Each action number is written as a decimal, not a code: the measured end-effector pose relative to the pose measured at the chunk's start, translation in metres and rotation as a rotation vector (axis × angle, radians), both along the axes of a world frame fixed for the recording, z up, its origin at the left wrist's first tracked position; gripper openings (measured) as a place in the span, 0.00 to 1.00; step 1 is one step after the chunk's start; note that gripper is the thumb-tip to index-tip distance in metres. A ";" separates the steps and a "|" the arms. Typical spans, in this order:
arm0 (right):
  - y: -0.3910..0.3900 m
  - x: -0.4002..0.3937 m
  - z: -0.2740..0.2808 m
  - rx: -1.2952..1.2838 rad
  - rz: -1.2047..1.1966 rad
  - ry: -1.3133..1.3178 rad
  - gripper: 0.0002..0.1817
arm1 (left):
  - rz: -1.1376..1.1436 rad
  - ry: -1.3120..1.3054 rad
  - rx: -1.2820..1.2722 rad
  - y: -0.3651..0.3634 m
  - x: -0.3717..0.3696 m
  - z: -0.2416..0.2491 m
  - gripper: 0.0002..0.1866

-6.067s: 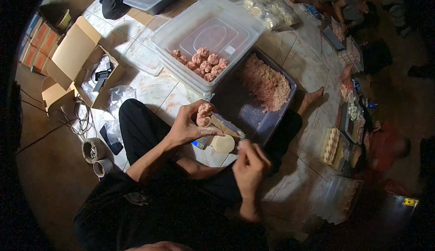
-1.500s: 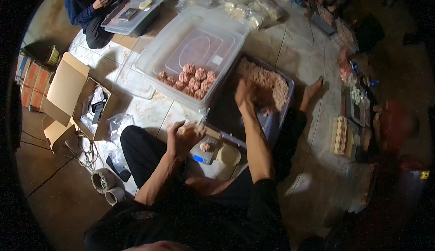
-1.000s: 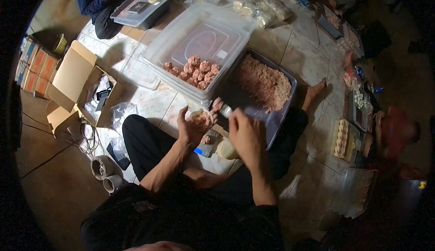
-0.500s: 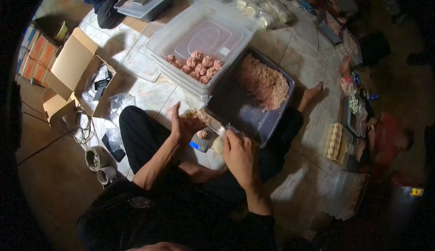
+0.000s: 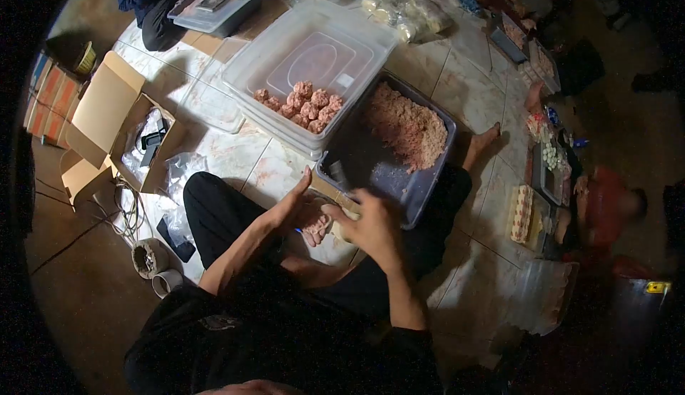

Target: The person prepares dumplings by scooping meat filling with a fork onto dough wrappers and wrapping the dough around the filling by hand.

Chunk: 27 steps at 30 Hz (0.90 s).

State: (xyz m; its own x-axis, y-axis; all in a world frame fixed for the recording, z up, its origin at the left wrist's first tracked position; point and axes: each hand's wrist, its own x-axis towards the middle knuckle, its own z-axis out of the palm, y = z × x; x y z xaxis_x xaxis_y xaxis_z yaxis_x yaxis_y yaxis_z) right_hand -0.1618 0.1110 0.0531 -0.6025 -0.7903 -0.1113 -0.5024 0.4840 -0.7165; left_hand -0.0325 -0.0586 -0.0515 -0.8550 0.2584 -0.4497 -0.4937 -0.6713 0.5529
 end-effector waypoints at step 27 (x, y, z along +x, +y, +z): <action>-0.120 -0.195 -0.240 -0.122 -0.384 0.430 0.10 | 0.639 0.509 -1.492 0.000 -0.001 -0.089 0.11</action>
State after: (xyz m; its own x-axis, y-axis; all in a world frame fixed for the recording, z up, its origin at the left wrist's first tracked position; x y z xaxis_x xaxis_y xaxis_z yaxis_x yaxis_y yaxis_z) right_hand -0.3566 -0.0094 -0.1864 -0.8193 -0.4979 0.2843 -0.5649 0.6158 -0.5492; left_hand -0.0335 -0.0589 -0.1401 -0.7710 -0.5207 0.3666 0.0422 0.5326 0.8453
